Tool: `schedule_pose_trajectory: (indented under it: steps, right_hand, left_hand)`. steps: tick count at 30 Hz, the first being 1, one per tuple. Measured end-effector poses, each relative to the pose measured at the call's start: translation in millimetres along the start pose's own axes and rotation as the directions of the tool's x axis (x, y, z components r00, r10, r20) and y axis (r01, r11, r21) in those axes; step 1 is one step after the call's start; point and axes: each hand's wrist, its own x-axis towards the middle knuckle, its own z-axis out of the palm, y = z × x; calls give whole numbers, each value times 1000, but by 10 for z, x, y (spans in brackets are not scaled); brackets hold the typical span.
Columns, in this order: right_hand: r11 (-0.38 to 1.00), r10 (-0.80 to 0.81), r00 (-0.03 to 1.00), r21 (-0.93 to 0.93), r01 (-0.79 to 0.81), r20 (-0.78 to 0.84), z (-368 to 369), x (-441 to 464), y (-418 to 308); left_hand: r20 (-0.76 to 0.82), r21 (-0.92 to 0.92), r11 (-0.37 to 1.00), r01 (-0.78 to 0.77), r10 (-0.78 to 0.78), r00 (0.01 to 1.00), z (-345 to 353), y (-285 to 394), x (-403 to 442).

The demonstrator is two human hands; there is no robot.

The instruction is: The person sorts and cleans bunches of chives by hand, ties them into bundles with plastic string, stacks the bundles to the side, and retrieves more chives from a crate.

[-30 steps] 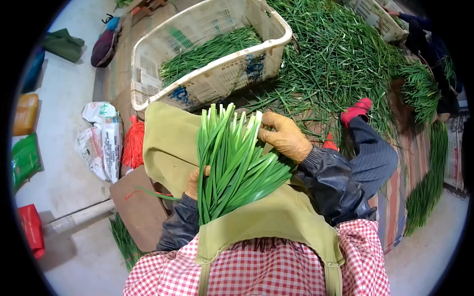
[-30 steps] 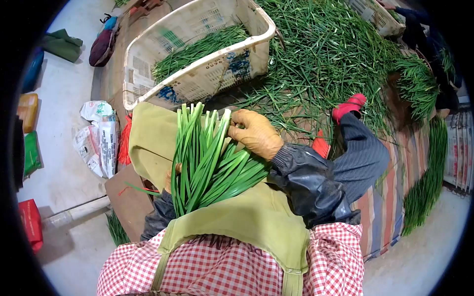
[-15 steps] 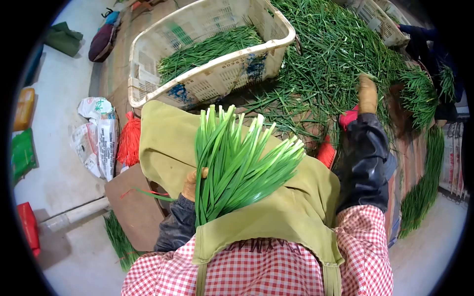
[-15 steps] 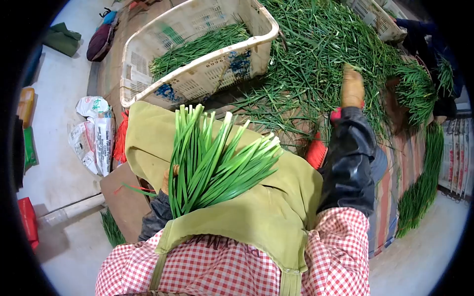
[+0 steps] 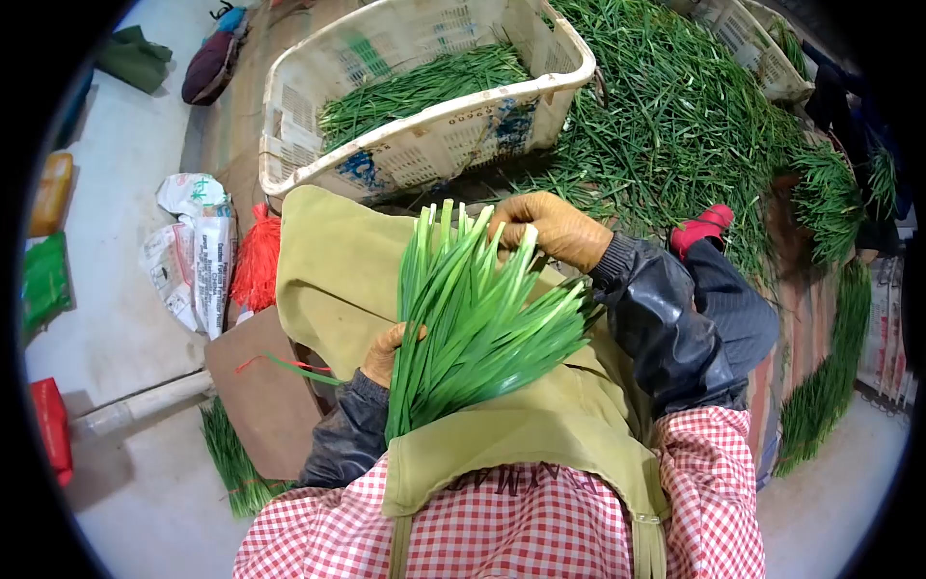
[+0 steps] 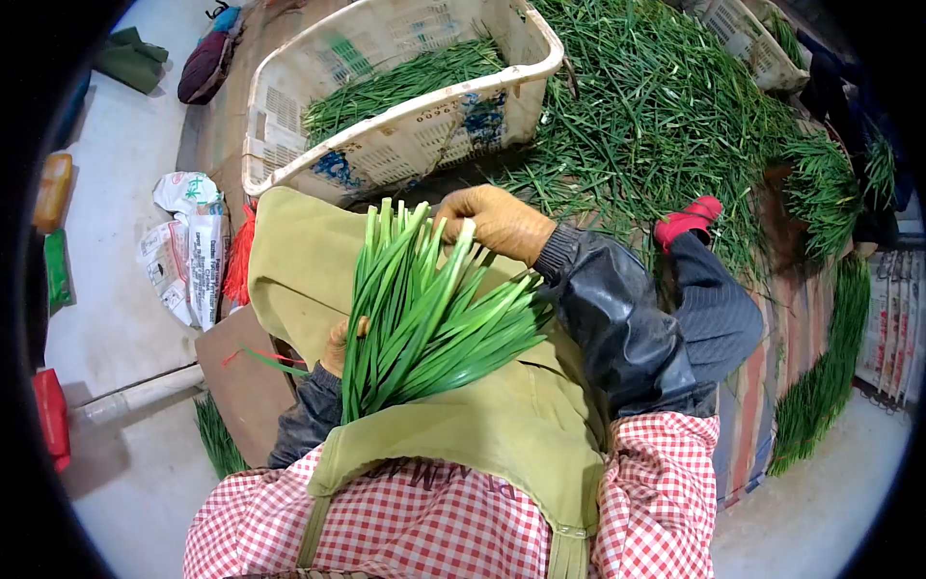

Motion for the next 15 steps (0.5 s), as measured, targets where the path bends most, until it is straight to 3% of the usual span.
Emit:
schedule_pose_trajectory:
  steps: [1,3,4,5,7,9,10,12,13,14,15]
  right_hand:
    - [984,-155,984,-97,146,-87,-96,81,181]
    - [985,-172,927,-54,163,-333,-489,-50,96]
    - [967,-232,781,-54,247,-580,-808,-112,170]
    - [943,-261,569,-79,324,-780,-1192,-197,315]
    - [935,-344,218,-312,166,-913,-1791,-497,558]
    - [906,-264,297,-342,-248,-917,-1777,-686,641]
    - [917,-289,495,-385,-102,-820,-1597,-624,668]
    - [972,-81,828,-228,-57,-555,-862,-593,290]
    - [998,25,937,-48,-44,-349,-648,-561,212]
    - [1000,6,976,25,0,-218,-474,-492,269]
    - [999,-30,996,-46,27,-80,-382,-397,295]
  left_hand:
    - [-71,23,1000,11,-9,997,-1,0,2]
    - [16,-42,998,39,-39,999,-19,3,8]
    - [3,-39,999,-10,10,1000,24,0,-11]
    - [-9,-34,998,-60,60,998,50,-4,-20]
    - [75,-45,994,-100,103,992,36,-7,-18]
    - [53,24,993,-117,115,992,-16,14,-13]
    - [25,28,993,-111,111,994,38,10,-5]
    - [-23,107,989,-104,107,994,20,29,18]
    - [-24,110,990,-92,95,995,1,24,26]
    - [-31,143,982,-121,127,991,-7,14,20]
    - [-37,177,973,-151,160,986,-16,12,14]
